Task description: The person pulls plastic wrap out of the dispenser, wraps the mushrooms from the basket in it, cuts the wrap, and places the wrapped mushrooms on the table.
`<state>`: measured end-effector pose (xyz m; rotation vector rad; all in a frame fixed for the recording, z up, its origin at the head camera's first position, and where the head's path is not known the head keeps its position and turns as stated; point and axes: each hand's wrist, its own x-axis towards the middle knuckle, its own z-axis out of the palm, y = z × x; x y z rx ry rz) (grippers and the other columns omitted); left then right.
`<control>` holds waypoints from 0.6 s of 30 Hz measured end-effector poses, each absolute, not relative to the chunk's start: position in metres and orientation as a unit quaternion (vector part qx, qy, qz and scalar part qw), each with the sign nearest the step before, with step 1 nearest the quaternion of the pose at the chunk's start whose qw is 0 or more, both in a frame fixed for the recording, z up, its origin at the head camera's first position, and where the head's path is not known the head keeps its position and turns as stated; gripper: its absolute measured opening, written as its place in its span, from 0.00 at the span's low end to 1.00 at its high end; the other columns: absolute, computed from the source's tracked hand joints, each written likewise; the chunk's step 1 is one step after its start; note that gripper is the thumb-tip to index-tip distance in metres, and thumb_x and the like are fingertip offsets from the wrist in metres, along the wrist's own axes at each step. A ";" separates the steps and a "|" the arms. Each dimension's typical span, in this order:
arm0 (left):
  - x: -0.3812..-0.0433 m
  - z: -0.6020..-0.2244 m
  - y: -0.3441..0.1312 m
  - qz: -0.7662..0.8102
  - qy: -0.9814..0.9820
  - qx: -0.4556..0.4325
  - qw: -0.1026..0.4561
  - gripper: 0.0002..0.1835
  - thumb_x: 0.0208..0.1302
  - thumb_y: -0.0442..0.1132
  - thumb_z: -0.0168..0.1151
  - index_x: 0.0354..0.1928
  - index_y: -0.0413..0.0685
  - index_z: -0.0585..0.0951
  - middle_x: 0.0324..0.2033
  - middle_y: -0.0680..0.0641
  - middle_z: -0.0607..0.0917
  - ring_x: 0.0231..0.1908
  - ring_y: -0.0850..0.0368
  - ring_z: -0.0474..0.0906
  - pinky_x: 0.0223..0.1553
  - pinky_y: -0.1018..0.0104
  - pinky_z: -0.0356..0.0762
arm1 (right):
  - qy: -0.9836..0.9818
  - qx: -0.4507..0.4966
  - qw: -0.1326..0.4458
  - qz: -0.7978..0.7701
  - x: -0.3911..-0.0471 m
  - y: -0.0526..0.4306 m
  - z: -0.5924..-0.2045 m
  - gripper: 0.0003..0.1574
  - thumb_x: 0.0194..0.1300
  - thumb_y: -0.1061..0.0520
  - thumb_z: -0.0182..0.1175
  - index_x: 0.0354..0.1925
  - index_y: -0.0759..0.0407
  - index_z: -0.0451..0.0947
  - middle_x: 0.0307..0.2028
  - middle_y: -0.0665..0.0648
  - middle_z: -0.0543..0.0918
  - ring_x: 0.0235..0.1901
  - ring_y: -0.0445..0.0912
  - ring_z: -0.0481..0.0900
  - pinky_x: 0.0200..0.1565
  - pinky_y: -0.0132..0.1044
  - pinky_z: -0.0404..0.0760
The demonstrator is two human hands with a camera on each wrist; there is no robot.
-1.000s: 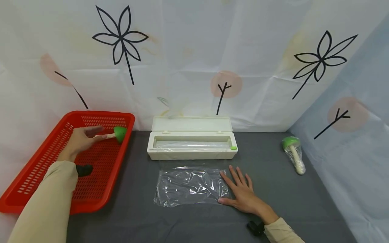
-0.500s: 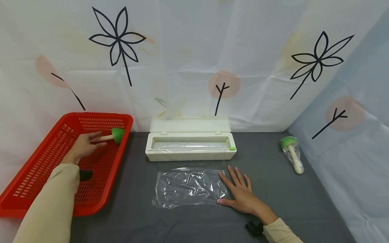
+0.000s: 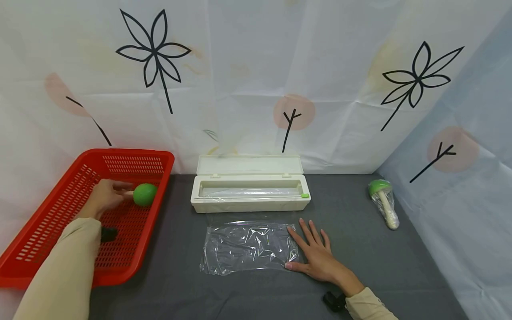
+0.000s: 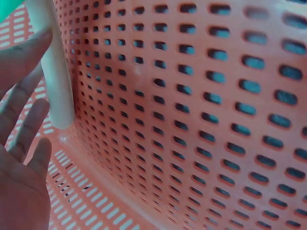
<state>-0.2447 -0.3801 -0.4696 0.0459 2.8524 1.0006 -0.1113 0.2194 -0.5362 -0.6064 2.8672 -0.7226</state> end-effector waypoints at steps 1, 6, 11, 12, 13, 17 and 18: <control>-0.244 -0.469 -0.380 0.331 0.941 0.016 0.061 0.30 0.69 0.43 0.68 0.61 0.23 0.76 0.47 0.25 0.83 0.46 0.31 0.82 0.35 0.57 0.82 | 0.948 -0.199 0.064 -0.238 -0.111 0.219 -0.535 0.60 0.60 0.28 0.66 0.80 0.49 0.55 0.79 0.68 0.45 0.76 0.69 0.38 0.66 0.73 0.34; -0.243 -0.471 -0.381 0.326 0.943 0.033 0.061 0.28 0.69 0.42 0.67 0.60 0.23 0.76 0.44 0.28 0.86 0.47 0.31 0.81 0.35 0.58 0.81 | 0.949 -0.201 0.064 -0.236 -0.110 0.218 -0.532 0.60 0.60 0.30 0.67 0.79 0.51 0.56 0.79 0.69 0.46 0.76 0.70 0.38 0.65 0.73 0.35; -0.246 -0.480 -0.383 0.291 0.953 0.063 0.062 0.26 0.71 0.39 0.64 0.60 0.21 0.75 0.45 0.28 0.86 0.54 0.23 0.74 0.48 0.35 0.76 | 0.950 -0.193 0.087 -0.228 -0.111 0.217 -0.529 0.61 0.61 0.28 0.66 0.80 0.50 0.54 0.79 0.68 0.44 0.77 0.69 0.36 0.66 0.72 0.34; -0.246 -0.481 -0.383 0.288 0.953 0.065 0.063 0.26 0.72 0.39 0.64 0.60 0.20 0.74 0.45 0.28 0.85 0.54 0.22 0.74 0.50 0.33 0.73 | 0.950 -0.192 0.090 -0.228 -0.111 0.216 -0.528 0.60 0.61 0.28 0.65 0.80 0.50 0.54 0.79 0.68 0.44 0.77 0.68 0.36 0.67 0.72 0.34; -0.247 -0.481 -0.383 0.288 0.953 0.065 0.064 0.26 0.72 0.39 0.64 0.60 0.20 0.74 0.45 0.27 0.85 0.54 0.22 0.74 0.49 0.32 0.73 | 0.950 -0.192 0.092 -0.228 -0.111 0.216 -0.528 0.60 0.61 0.28 0.65 0.80 0.50 0.54 0.79 0.68 0.44 0.77 0.68 0.36 0.67 0.72 0.34; -0.246 -0.480 -0.382 0.297 0.952 0.048 0.058 0.29 0.71 0.47 0.65 0.57 0.24 0.79 0.47 0.28 0.85 0.50 0.27 0.78 0.42 0.45 0.80 | 0.950 -0.191 0.094 -0.229 -0.111 0.216 -0.527 0.61 0.62 0.28 0.65 0.80 0.50 0.53 0.79 0.68 0.43 0.77 0.68 0.36 0.67 0.72 0.33; -0.246 -0.480 -0.382 0.300 0.951 0.043 0.057 0.30 0.71 0.50 0.65 0.57 0.25 0.80 0.47 0.28 0.85 0.49 0.29 0.79 0.39 0.50 0.80 | 0.950 -0.191 0.094 -0.229 -0.112 0.216 -0.527 0.61 0.61 0.28 0.65 0.80 0.50 0.53 0.79 0.68 0.43 0.77 0.69 0.36 0.67 0.72 0.33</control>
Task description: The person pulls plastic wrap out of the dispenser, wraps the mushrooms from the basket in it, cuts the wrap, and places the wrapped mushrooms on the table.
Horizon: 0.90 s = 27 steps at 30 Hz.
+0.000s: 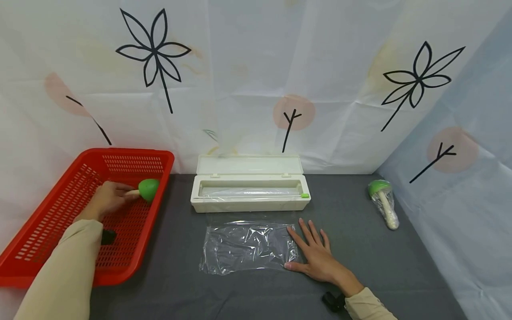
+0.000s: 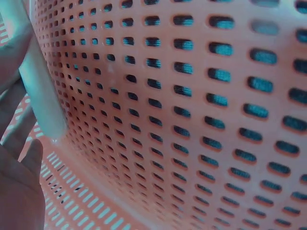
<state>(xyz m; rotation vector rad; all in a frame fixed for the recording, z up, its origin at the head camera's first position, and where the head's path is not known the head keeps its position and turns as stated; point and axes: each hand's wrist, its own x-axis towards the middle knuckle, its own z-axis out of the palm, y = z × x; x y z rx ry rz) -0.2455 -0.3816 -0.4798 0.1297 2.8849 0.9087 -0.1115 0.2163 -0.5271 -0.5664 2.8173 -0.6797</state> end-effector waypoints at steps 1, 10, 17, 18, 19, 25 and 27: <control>-0.245 -0.479 -0.382 0.302 0.951 0.038 0.056 0.30 0.71 0.52 0.65 0.56 0.26 0.81 0.47 0.29 0.85 0.47 0.32 0.79 0.37 0.55 0.79 | 0.950 -0.191 0.093 -0.228 -0.112 0.216 -0.527 0.61 0.61 0.28 0.65 0.80 0.50 0.53 0.79 0.68 0.43 0.77 0.68 0.36 0.67 0.72 0.33; -0.240 -0.480 -0.383 0.324 0.945 0.022 0.051 0.28 0.69 0.47 0.67 0.57 0.27 0.80 0.47 0.28 0.85 0.39 0.46 0.79 0.33 0.61 0.76 | 0.950 -0.196 0.082 -0.228 -0.113 0.216 -0.529 0.61 0.61 0.28 0.65 0.80 0.50 0.53 0.79 0.68 0.43 0.77 0.69 0.36 0.66 0.73 0.33; -0.237 -0.479 -0.383 0.353 0.934 0.000 0.054 0.31 0.68 0.49 0.68 0.60 0.26 0.78 0.48 0.26 0.84 0.42 0.41 0.83 0.33 0.64 0.79 | 0.952 -0.191 0.089 -0.222 -0.113 0.216 -0.528 0.61 0.61 0.27 0.65 0.81 0.49 0.52 0.79 0.67 0.43 0.77 0.68 0.35 0.67 0.72 0.33; -0.236 -0.479 -0.383 0.353 0.934 0.000 0.048 0.31 0.68 0.49 0.68 0.59 0.27 0.79 0.48 0.26 0.84 0.41 0.43 0.83 0.32 0.65 0.79 | 0.952 -0.190 0.092 -0.221 -0.113 0.216 -0.528 0.61 0.61 0.27 0.65 0.81 0.48 0.52 0.80 0.67 0.43 0.77 0.68 0.35 0.67 0.72 0.33; -0.235 -0.478 -0.382 0.353 0.934 -0.001 0.043 0.30 0.69 0.48 0.68 0.59 0.27 0.79 0.48 0.27 0.84 0.40 0.45 0.83 0.32 0.65 0.79 | 0.952 -0.190 0.094 -0.220 -0.113 0.216 -0.528 0.61 0.61 0.27 0.64 0.81 0.48 0.52 0.80 0.67 0.43 0.77 0.68 0.35 0.67 0.72 0.33; -0.232 -0.470 -0.379 0.349 0.937 -0.003 0.007 0.26 0.69 0.46 0.68 0.56 0.28 0.82 0.46 0.28 0.85 0.36 0.57 0.80 0.30 0.65 0.78 | 0.952 -0.186 0.097 -0.223 -0.112 0.217 -0.528 0.61 0.61 0.28 0.65 0.81 0.49 0.52 0.79 0.67 0.43 0.77 0.68 0.35 0.67 0.72 0.33; -0.230 -0.465 -0.378 0.348 0.938 -0.006 -0.001 0.25 0.69 0.46 0.67 0.55 0.29 0.83 0.47 0.28 0.85 0.37 0.58 0.79 0.31 0.65 0.78 | 0.952 -0.186 0.096 -0.224 -0.111 0.217 -0.528 0.61 0.61 0.28 0.65 0.81 0.49 0.52 0.79 0.68 0.43 0.77 0.68 0.35 0.67 0.72 0.33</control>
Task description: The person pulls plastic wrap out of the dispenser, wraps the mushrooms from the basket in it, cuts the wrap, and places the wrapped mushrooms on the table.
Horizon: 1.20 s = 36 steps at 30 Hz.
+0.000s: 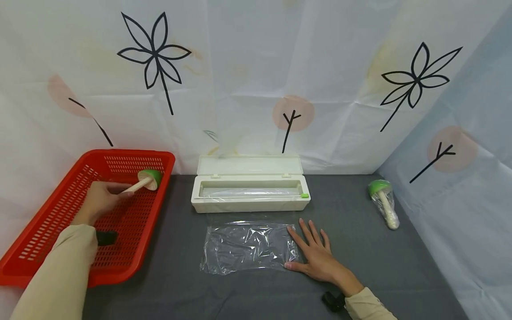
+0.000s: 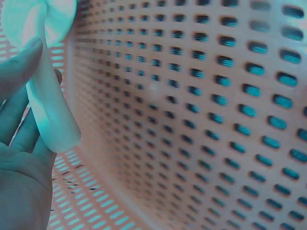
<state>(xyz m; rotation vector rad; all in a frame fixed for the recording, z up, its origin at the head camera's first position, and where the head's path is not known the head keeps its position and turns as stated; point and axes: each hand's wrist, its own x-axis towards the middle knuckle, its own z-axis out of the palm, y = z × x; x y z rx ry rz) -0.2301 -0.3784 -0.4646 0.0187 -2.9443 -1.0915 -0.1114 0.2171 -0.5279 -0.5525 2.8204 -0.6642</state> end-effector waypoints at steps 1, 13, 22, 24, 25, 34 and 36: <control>-0.229 -0.461 -0.379 -0.347 -0.938 0.010 0.001 0.25 0.70 0.47 0.67 0.55 0.29 0.83 0.47 0.28 0.85 0.37 0.58 0.79 0.30 0.65 0.78 | 0.951 -0.188 0.095 -0.225 -0.111 0.217 -0.528 0.61 0.62 0.28 0.65 0.81 0.49 0.52 0.79 0.68 0.43 0.77 0.68 0.35 0.67 0.72 0.33; -0.211 -0.413 -0.369 -0.340 -0.939 0.023 0.045 0.28 0.68 0.52 0.68 0.58 0.35 0.83 0.46 0.34 0.87 0.34 0.67 0.73 0.28 0.69 0.74 | 0.947 -0.203 0.058 -0.241 -0.110 0.216 -0.531 0.60 0.60 0.30 0.68 0.79 0.52 0.57 0.78 0.70 0.47 0.76 0.70 0.38 0.65 0.73 0.35; -0.164 -0.385 -0.320 -0.455 -0.887 -0.026 0.073 0.24 0.66 0.43 0.71 0.58 0.34 0.83 0.37 0.63 0.89 0.35 0.71 0.84 0.33 0.74 0.79 | 0.946 -0.206 0.051 -0.247 -0.111 0.218 -0.535 0.61 0.58 0.27 0.67 0.79 0.50 0.58 0.78 0.69 0.48 0.76 0.69 0.39 0.65 0.73 0.36; -0.153 -0.384 -0.303 -0.477 -0.874 -0.057 0.076 0.21 0.66 0.38 0.71 0.57 0.33 0.83 0.38 0.58 0.90 0.36 0.67 0.86 0.35 0.73 0.81 | 0.943 -0.214 0.037 -0.253 -0.111 0.220 -0.538 0.61 0.58 0.26 0.67 0.79 0.49 0.58 0.78 0.70 0.49 0.76 0.69 0.40 0.64 0.73 0.37; -0.148 -0.384 -0.294 -0.487 -0.867 -0.072 0.078 0.20 0.66 0.35 0.71 0.57 0.33 0.83 0.39 0.56 0.90 0.36 0.65 0.87 0.36 0.73 0.82 | 0.941 -0.216 0.031 -0.258 -0.110 0.220 -0.538 0.61 0.57 0.26 0.67 0.78 0.49 0.59 0.78 0.70 0.49 0.76 0.70 0.40 0.64 0.73 0.37; -0.111 -0.409 -0.217 -0.483 -0.865 -0.114 0.070 0.14 0.57 0.34 0.77 0.46 0.46 0.90 0.31 0.49 0.88 0.22 0.64 0.69 0.19 0.69 0.70 | 0.942 -0.213 0.052 -0.254 -0.108 0.222 -0.532 0.63 0.55 0.27 0.69 0.79 0.49 0.58 0.78 0.70 0.48 0.76 0.70 0.39 0.65 0.73 0.36; -0.109 -0.421 -0.204 -0.495 -0.857 -0.127 0.063 0.13 0.55 0.32 0.77 0.44 0.46 0.90 0.33 0.50 0.89 0.23 0.63 0.72 0.20 0.68 0.71 | 0.943 -0.210 0.058 -0.251 -0.108 0.221 -0.529 0.62 0.55 0.28 0.70 0.79 0.49 0.59 0.78 0.70 0.49 0.76 0.70 0.40 0.65 0.73 0.36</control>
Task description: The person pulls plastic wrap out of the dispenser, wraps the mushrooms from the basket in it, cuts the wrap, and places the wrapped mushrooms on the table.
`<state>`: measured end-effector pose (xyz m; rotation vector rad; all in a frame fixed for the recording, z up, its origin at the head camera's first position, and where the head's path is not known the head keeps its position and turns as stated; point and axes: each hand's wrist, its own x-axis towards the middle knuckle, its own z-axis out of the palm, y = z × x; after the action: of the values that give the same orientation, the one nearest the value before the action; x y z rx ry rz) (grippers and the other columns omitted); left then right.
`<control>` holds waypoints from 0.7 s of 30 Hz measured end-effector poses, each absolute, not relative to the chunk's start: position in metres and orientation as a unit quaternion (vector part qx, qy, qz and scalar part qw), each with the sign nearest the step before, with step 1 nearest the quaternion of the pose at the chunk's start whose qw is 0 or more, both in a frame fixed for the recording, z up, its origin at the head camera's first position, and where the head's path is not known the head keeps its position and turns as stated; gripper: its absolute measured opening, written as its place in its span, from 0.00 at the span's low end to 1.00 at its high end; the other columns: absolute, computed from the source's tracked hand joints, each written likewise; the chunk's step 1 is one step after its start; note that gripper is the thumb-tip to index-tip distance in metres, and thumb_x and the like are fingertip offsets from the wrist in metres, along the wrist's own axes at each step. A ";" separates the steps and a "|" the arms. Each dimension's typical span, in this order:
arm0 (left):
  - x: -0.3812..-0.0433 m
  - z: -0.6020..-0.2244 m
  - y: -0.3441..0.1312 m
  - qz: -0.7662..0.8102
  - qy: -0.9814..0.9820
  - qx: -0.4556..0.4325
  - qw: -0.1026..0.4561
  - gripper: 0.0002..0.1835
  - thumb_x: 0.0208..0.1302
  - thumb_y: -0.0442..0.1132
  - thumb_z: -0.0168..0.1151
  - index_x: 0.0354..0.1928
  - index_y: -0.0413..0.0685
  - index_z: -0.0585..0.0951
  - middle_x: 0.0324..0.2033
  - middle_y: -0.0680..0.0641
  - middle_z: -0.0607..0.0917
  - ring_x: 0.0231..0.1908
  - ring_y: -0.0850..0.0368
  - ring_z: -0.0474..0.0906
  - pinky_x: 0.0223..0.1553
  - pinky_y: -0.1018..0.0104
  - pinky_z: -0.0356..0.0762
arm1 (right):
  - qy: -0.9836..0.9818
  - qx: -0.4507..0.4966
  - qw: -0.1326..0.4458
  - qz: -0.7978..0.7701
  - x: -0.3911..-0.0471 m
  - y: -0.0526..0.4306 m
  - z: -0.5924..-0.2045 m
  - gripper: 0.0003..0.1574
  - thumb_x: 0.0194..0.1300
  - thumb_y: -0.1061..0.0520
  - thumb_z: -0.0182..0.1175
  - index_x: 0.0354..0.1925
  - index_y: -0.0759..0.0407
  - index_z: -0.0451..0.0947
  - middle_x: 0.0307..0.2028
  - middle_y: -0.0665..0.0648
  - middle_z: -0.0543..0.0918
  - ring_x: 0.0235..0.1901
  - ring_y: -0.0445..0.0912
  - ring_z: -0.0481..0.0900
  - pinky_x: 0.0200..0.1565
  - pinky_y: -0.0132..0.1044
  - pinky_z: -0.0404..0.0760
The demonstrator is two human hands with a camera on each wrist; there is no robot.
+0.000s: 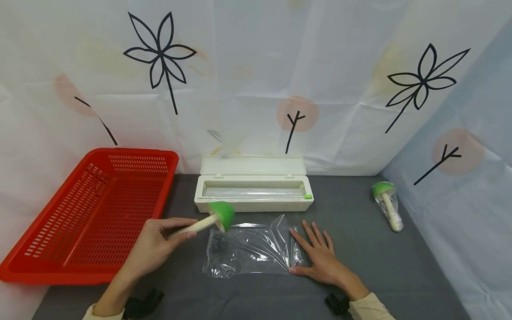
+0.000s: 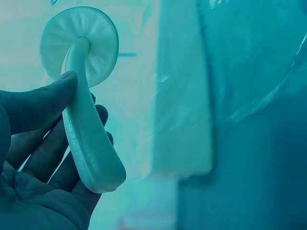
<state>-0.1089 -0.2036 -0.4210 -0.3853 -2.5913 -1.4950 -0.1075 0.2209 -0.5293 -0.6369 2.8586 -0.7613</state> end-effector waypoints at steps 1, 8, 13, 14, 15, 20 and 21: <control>-0.109 -0.427 -0.198 -0.505 -0.851 -0.134 0.055 0.14 0.54 0.30 0.77 0.44 0.46 0.91 0.34 0.50 0.89 0.24 0.63 0.74 0.21 0.67 0.73 | 0.944 -0.209 0.062 -0.249 -0.107 0.221 -0.528 0.62 0.55 0.28 0.70 0.79 0.49 0.58 0.78 0.70 0.49 0.76 0.70 0.40 0.66 0.73 0.36; -0.119 -0.463 -0.161 -0.562 -0.810 -0.167 -0.004 0.13 0.54 0.28 0.76 0.43 0.41 0.90 0.36 0.46 0.90 0.29 0.61 0.82 0.29 0.67 0.80 | 0.947 -0.201 0.079 -0.239 -0.107 0.221 -0.527 0.62 0.56 0.28 0.70 0.79 0.48 0.58 0.79 0.68 0.48 0.76 0.69 0.39 0.67 0.72 0.37; -0.131 -0.481 -0.136 -0.558 -0.808 -0.186 -0.038 0.13 0.55 0.28 0.76 0.44 0.41 0.90 0.38 0.45 0.90 0.32 0.60 0.83 0.34 0.67 0.82 | 0.946 -0.202 0.076 -0.244 -0.107 0.222 -0.528 0.62 0.55 0.28 0.70 0.79 0.48 0.58 0.79 0.68 0.48 0.76 0.69 0.39 0.67 0.72 0.37; -0.134 -0.483 -0.131 -0.552 -0.811 -0.191 -0.041 0.13 0.55 0.28 0.76 0.44 0.41 0.91 0.38 0.45 0.90 0.33 0.61 0.83 0.34 0.67 0.81 | 0.945 -0.203 0.075 -0.245 -0.107 0.222 -0.528 0.62 0.55 0.28 0.70 0.79 0.48 0.58 0.79 0.68 0.48 0.76 0.69 0.39 0.67 0.72 0.37; -0.136 -0.486 -0.126 -0.544 -0.814 -0.198 -0.041 0.13 0.54 0.28 0.76 0.43 0.42 0.91 0.38 0.45 0.90 0.33 0.61 0.83 0.35 0.67 0.81 | 0.945 -0.203 0.074 -0.246 -0.107 0.222 -0.528 0.62 0.55 0.28 0.70 0.79 0.48 0.58 0.79 0.68 0.48 0.76 0.69 0.39 0.67 0.72 0.37; -0.147 -0.498 -0.103 -0.516 -0.822 -0.234 -0.053 0.12 0.55 0.31 0.77 0.43 0.44 0.91 0.36 0.48 0.91 0.33 0.65 0.81 0.36 0.68 0.79 | 0.944 -0.203 0.071 -0.250 -0.107 0.223 -0.529 0.62 0.55 0.29 0.71 0.79 0.49 0.59 0.78 0.69 0.48 0.76 0.69 0.40 0.67 0.72 0.36; -0.149 -0.501 -0.099 -0.509 -0.824 -0.241 -0.056 0.11 0.56 0.32 0.77 0.43 0.45 0.91 0.36 0.49 0.91 0.33 0.66 0.80 0.36 0.68 0.79 | 0.944 -0.203 0.071 -0.250 -0.107 0.223 -0.529 0.62 0.55 0.29 0.71 0.79 0.49 0.59 0.78 0.69 0.48 0.76 0.69 0.40 0.67 0.72 0.36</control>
<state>-0.1487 -0.0989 -0.5010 -0.7839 -2.6866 -1.6592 -0.1071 0.2228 -0.5294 -0.6115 2.8386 -0.7511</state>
